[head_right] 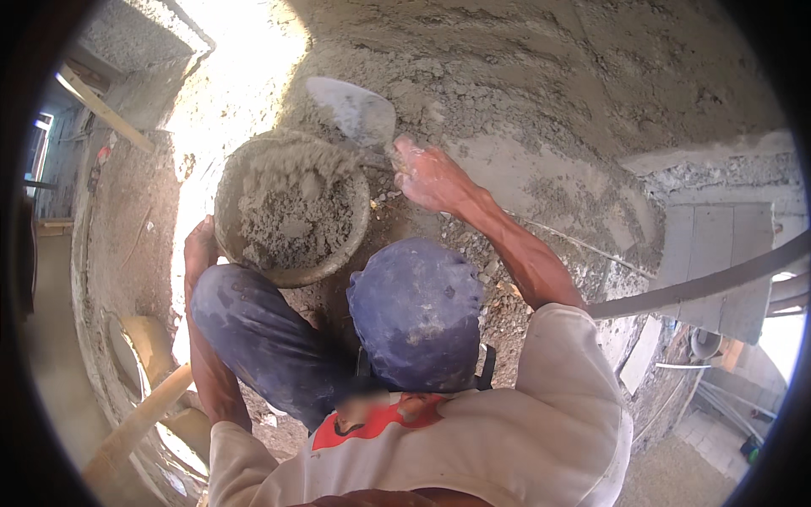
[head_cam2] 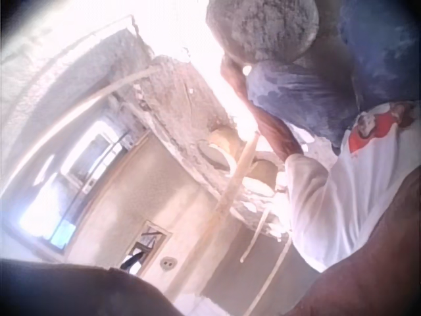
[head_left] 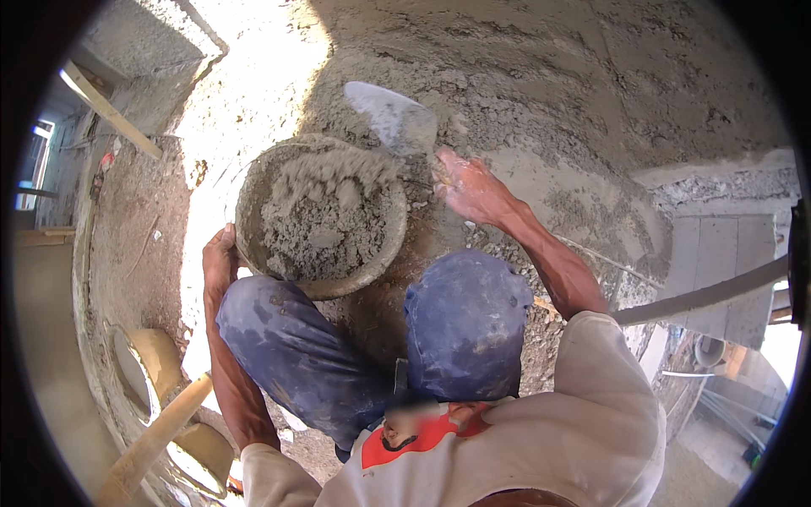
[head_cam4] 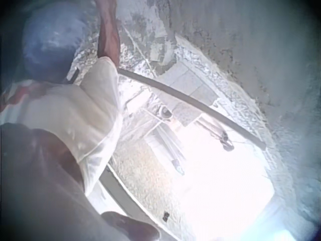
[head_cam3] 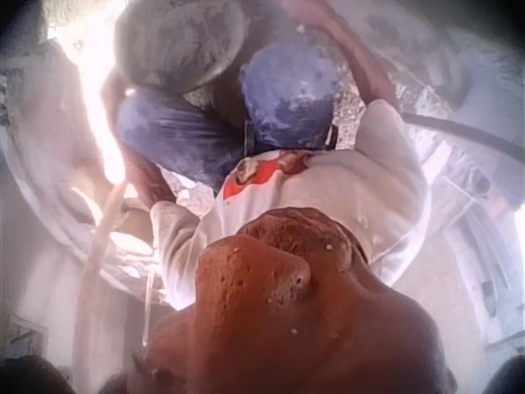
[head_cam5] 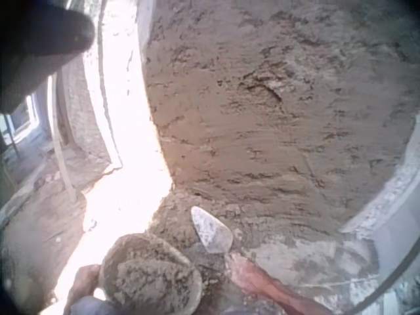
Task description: The person applies mortar to a wall using a trowel, periodically taking more mortar from a bucket and smoothing the mixture onto the surface.
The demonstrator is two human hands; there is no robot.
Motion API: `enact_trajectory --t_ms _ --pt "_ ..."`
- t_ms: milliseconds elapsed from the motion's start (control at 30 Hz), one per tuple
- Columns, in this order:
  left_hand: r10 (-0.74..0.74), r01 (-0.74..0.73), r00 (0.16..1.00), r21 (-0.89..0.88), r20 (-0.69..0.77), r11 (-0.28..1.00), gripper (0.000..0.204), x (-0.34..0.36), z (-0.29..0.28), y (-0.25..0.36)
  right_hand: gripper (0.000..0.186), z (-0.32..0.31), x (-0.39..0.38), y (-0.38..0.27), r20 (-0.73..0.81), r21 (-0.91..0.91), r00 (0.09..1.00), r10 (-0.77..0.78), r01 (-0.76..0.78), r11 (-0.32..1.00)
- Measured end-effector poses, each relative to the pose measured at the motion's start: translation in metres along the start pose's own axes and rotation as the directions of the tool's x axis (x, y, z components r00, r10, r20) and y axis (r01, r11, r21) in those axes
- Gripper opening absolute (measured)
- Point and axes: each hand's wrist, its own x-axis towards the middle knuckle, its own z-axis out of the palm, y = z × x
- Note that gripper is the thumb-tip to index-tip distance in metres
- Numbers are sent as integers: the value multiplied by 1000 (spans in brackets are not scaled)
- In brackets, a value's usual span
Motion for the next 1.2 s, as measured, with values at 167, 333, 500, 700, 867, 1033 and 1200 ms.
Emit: enact_trajectory --t_ms 167,333,500,700,867,1033,1200 --pt "10 -10 999 -1 -45 1000 38 -9 0 -1 24 34 -59 78 76 630 715 695 -575 522" --pt "-37 40 998 57 -46 998 37 -7 -7 4 12 100 -32 102 352 732 682 641 -627 266" --pt "8 -7 1000 39 -24 999 36 -6 4 8 11 77 106 109 384 760 811 442 -549 347" --pt "-29 33 996 52 -86 998 37 -5 -6 5 14 62 102 85 313 704 864 394 -489 515" --pt "-37 40 998 68 -47 997 37 -3 5 9 13 25 76 77 196 671 900 389 -412 616" --pt "1 5 997 75 -80 997 37 -10 -1 6 19 -44 50 -6 161 389 942 295 -335 858" --pt "-24 27 997 34 -72 999 36 1 -3 4 21 -39 32 -61 91 -41 996 -15 19 999"
